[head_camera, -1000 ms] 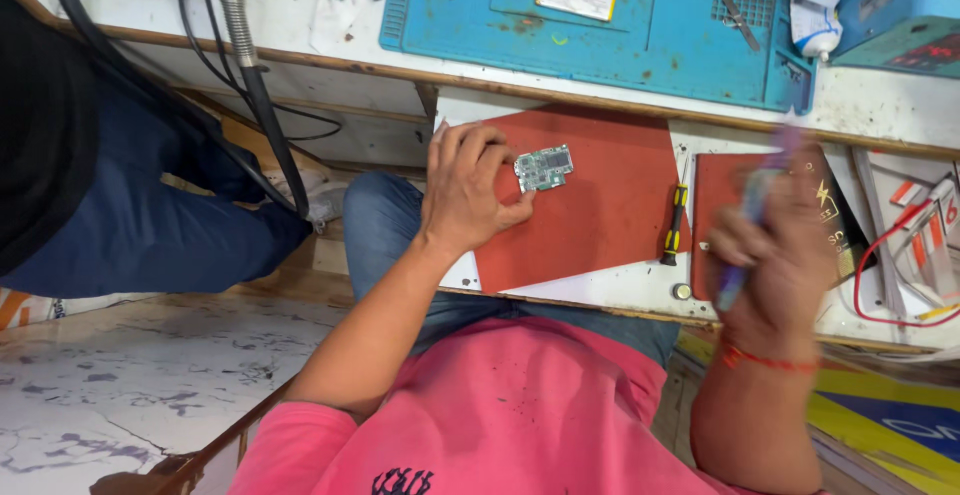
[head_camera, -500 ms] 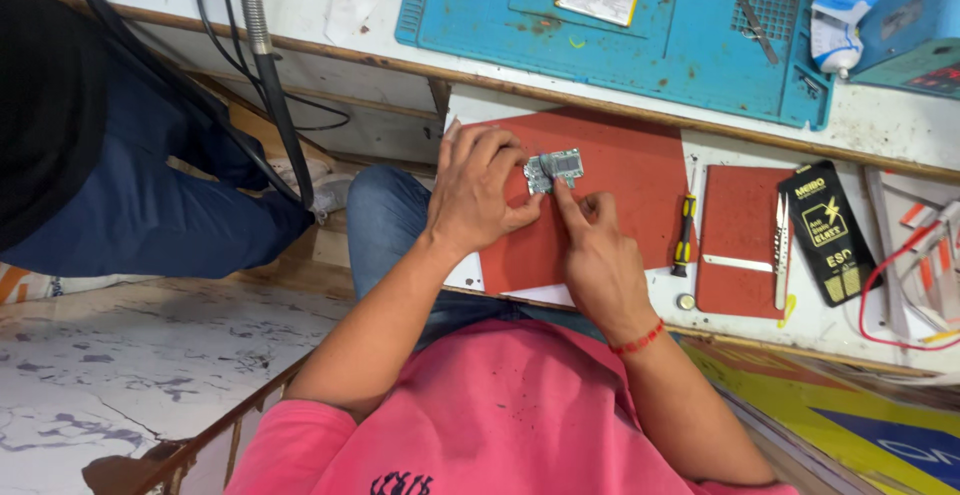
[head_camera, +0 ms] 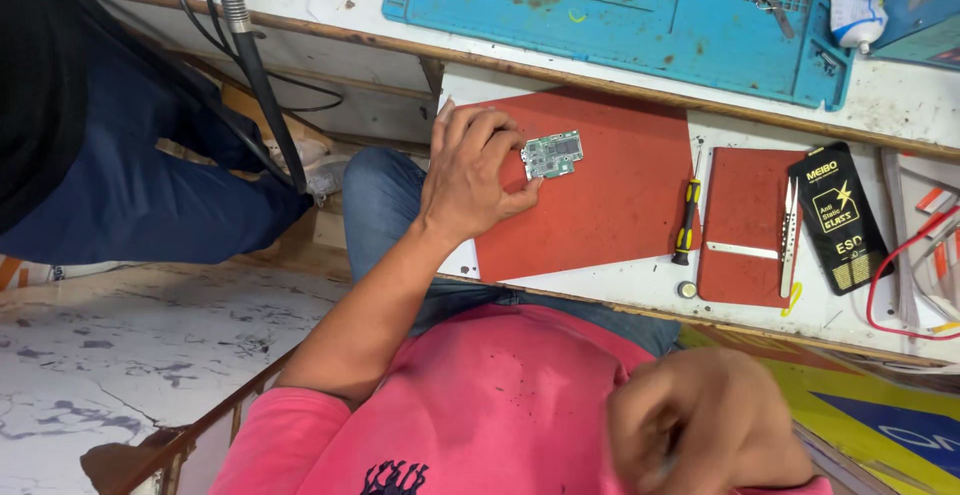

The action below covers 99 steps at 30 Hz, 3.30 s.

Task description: The person cleans a small circuit board with a toothbrush and then uses a hot air gun to apply heat to specific components. The work is performed on a red mat on a cluttered workbench.

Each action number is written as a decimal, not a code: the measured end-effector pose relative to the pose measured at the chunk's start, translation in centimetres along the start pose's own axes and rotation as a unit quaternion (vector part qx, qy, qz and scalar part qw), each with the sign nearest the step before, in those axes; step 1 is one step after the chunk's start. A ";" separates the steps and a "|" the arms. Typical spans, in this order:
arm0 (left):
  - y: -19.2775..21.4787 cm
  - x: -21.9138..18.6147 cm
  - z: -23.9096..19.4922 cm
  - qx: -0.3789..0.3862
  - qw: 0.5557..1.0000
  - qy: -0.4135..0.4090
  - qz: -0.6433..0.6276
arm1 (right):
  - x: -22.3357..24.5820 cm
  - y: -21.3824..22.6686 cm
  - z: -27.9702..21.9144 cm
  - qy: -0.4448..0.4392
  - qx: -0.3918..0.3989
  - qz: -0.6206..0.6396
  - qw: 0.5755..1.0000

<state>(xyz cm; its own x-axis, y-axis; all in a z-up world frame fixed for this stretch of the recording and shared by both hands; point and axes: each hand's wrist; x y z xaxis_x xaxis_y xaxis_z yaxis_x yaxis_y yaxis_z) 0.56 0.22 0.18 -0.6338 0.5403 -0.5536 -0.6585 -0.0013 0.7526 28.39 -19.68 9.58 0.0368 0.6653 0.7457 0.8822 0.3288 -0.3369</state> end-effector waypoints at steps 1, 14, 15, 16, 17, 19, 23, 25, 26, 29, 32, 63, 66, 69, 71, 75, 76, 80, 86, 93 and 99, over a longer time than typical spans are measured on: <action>0.1 0.0 -0.1 -0.001 1.000 -0.002 0.000 | -1.4 0.4 1.3 0.083 -0.012 0.153 0.985; 0.0 0.3 -0.5 0.001 1.000 -0.001 -0.012 | 2.6 -1.5 13.6 0.420 -0.391 -0.502 0.647; 0.2 0.2 -0.3 -0.004 1.000 0.000 -0.009 | 2.5 -2.3 14.1 0.386 -0.363 -0.484 0.696; 0.3 0.1 -0.3 -0.008 1.000 0.001 -0.008 | 2.4 -2.8 14.2 0.329 -0.350 -0.502 0.719; 0.2 -0.1 -0.2 -0.011 1.000 0.002 -0.007 | 2.2 -3.2 14.3 0.271 -0.336 -0.518 0.738; 0.4 -0.3 0.0 -0.018 1.000 -0.007 -0.010 | 2.0 -3.5 14.7 0.216 -0.326 -0.538 0.747; 0.8 -0.3 0.0 0.002 1.000 -0.003 -0.021 | 2.1 -2.7 15.2 0.174 -0.384 -0.504 0.754; 0.8 -0.4 0.1 0.012 1.000 0.005 -0.021 | 1.9 -2.6 15.1 0.188 -0.306 -0.534 0.766; 0.9 -0.4 0.1 0.018 1.000 0.010 -0.021 | 1.8 -2.5 15.0 0.194 -0.266 -0.547 0.770; 1.1 -0.6 0.1 0.004 1.000 0.002 -0.026 | 2.1 -1.8 15.0 0.168 -0.336 -0.532 0.759; 1.2 -0.9 0.1 -0.003 1.000 -0.003 -0.020 | 2.4 -1.5 14.9 0.154 -0.305 -0.561 0.755; 0.3 0.5 -0.7 -0.001 1.000 -0.003 -0.016 | 2.7 -0.4 15.1 0.203 -0.299 -0.596 0.717; 0.2 0.2 -0.4 0.006 1.000 0.003 -0.021 | 2.7 -0.3 14.4 0.209 -0.333 -0.575 0.718; -0.1 0.4 -0.9 0.004 1.000 0.000 -0.020 | 1.7 -0.9 14.3 0.231 -0.298 -0.563 0.735; 0.1 0.6 -0.9 -0.001 1.000 -0.005 -0.019 | 1.6 -1.4 14.8 0.234 -0.290 -0.559 0.741; -0.2 0.2 -0.9 0.008 1.000 0.018 -0.022 | 2.4 -1.3 14.8 0.198 -0.301 -0.588 0.725; -0.2 0.1 -0.8 0.004 1.000 0.020 -0.010 | 2.7 -1.3 15.0 0.194 -0.283 -0.602 0.721; -0.3 0.0 -0.6 0.025 0.999 0.038 0.011 | 3.2 -1.6 15.0 0.199 -0.291 -0.585 0.730; -0.1 0.6 -0.4 0.042 0.998 0.037 -0.006 | 2.8 -2.3 15.4 0.197 -0.293 -0.570 0.742; 0.1 0.5 -0.6 0.016 1.000 0.022 -0.004 | 2.3 -1.4 14.9 0.213 -0.290 -0.567 0.741; 0.0 0.3 -0.9 0.028 0.999 0.026 0.001 | 3.0 -1.5 14.5 0.168 -0.278 -0.588 0.741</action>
<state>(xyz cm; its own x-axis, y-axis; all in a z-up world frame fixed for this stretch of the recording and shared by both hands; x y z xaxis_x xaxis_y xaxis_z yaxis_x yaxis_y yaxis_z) 0.01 -0.33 -0.30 -0.6562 0.4966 -0.5682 -0.6344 0.0447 0.7717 20.33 -8.44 4.03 -0.8784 -0.0972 0.4680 0.4503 0.1602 0.8784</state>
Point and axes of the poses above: each hand's wrist, its own z-axis towards the middle knuckle, its own y-axis out of the back of the hand, x = y × z, and after that the axes turned 3 degrees about y, right-handed
